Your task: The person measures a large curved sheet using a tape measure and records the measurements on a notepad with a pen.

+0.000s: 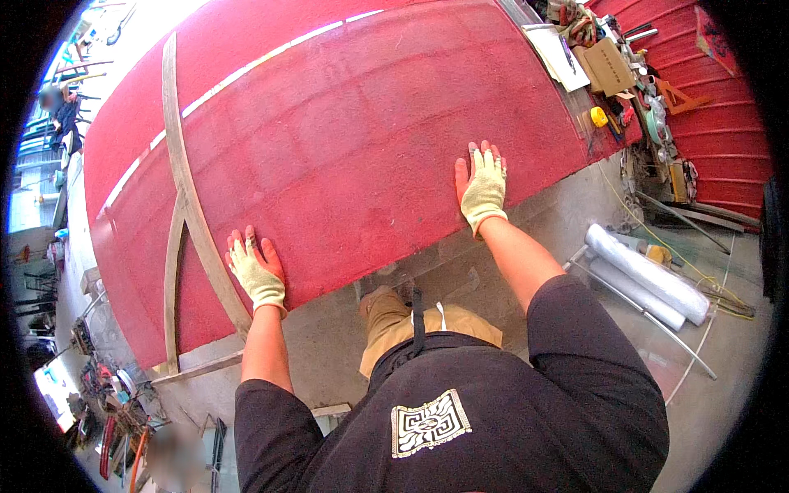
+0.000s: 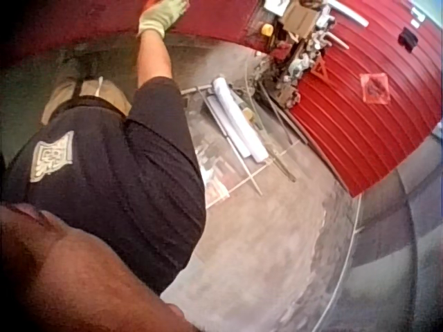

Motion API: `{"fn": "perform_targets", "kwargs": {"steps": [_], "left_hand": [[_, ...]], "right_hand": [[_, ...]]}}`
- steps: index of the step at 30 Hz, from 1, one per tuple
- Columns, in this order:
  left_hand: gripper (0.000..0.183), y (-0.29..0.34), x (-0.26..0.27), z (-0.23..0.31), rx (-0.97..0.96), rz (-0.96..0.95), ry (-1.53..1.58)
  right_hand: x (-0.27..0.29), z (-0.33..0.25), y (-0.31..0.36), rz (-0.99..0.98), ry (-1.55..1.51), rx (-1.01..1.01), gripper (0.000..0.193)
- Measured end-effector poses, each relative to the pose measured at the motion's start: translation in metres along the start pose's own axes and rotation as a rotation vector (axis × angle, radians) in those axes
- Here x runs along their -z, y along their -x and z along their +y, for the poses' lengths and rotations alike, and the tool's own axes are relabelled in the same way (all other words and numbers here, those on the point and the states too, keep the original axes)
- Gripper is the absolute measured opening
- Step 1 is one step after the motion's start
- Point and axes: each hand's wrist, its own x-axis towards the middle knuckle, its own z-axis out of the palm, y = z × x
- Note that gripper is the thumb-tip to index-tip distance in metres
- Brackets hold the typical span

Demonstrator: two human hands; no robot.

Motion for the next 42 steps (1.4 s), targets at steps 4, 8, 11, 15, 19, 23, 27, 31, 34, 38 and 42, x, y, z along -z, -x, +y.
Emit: {"fn": "perform_targets", "kwargs": {"steps": [4,8,11,15,19,23,27,31,34,38,42], "left_hand": [[0.051,0.001,0.000,-0.002,-0.009,0.005,0.002],[0.050,-0.004,0.002,0.005,-0.018,0.013,0.018],[0.048,-0.009,0.010,0.009,-0.023,-0.034,0.027],[0.048,-0.004,0.005,0.002,-0.057,0.025,0.028],[0.050,0.002,-0.004,-0.004,-0.031,0.019,0.031],[0.049,0.000,-0.007,-0.004,-0.050,-0.003,0.005],[0.050,0.004,-0.015,-0.011,-0.079,0.035,0.015],[0.052,0.002,-0.012,-0.012,-0.062,-0.005,-0.043],[0.051,0.000,-0.014,0.006,-0.061,-0.027,-0.028],[0.051,0.015,-0.033,0.023,0.260,0.066,-0.169],[0.054,0.040,-0.030,0.100,0.418,-0.069,-0.136]], "right_hand": [[0.000,0.000,0.001,0.011,-0.008,0.021,0.051],[0.006,0.000,-0.001,0.013,-0.038,0.003,0.049],[0.014,-0.003,0.000,-0.002,0.008,0.003,0.049],[0.012,-0.005,-0.003,-0.003,-0.040,0.003,0.050],[0.008,-0.003,-0.001,0.019,-0.060,-0.024,0.050],[0.005,0.001,-0.002,0.012,-0.061,-0.024,0.051],[0.004,0.003,0.002,-0.011,-0.054,-0.042,0.052],[0.014,-0.001,-0.002,-0.009,-0.140,-0.051,0.052],[0.010,0.014,0.000,0.047,-0.104,-0.047,0.050],[0.022,0.003,-0.011,0.047,-0.247,-0.027,0.053],[0.033,0.032,-0.011,-0.112,-0.376,0.051,0.062]]}}
